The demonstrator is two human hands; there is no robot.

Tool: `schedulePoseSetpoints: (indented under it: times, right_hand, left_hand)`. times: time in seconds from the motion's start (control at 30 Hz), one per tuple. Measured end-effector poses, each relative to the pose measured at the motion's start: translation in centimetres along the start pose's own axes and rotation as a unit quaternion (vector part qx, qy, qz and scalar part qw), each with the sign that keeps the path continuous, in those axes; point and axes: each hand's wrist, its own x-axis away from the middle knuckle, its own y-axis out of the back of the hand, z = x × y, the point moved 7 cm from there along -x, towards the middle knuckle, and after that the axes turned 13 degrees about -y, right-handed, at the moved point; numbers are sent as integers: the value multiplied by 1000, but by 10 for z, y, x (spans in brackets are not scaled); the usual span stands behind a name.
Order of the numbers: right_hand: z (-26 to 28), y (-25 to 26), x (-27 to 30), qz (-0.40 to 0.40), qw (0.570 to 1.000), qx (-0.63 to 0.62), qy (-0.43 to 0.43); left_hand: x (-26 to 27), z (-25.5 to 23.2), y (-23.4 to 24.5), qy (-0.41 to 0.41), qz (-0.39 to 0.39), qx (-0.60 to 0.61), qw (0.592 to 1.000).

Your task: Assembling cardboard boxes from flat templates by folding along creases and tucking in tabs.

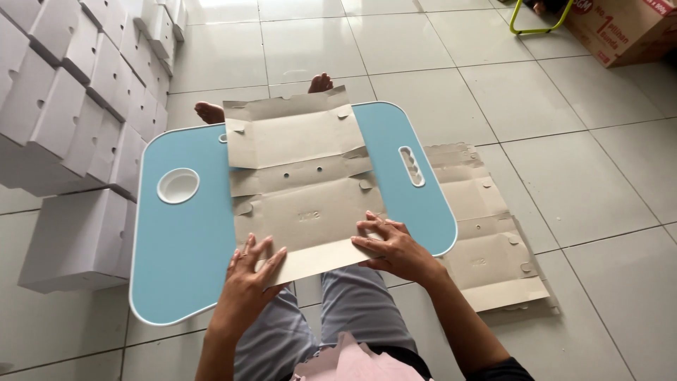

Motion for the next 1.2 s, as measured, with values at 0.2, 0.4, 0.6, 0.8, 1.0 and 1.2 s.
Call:
schedulePoseSetpoints:
  times: [0.2,0.4,0.6,0.8,1.0,1.2]
  right_hand:
    - [-7,31,-15,27,992,-123,24]
    - [-33,34,-35,-80,983,-155,-54]
    - [-69,0,-41,-48,978,122,-161]
    - [47,-30,-51,-139,975,171,-33]
    - [40,-34,-15,-1,979,201,-43]
    - [-3,-9,29,-115,972,204,-27]
  left_hand:
    - [-9,10,19,26,-44,65,997]
    - [-34,33,21,58,-65,-111,990]
    - [-58,-24,-2,-46,-48,-156,986]
    - [-46,-23,-40,-46,9,-62,997]
    - [-26,-13,-19,-22,73,-99,992]
    - [-3,-5,-15,-57,43,-116,991]
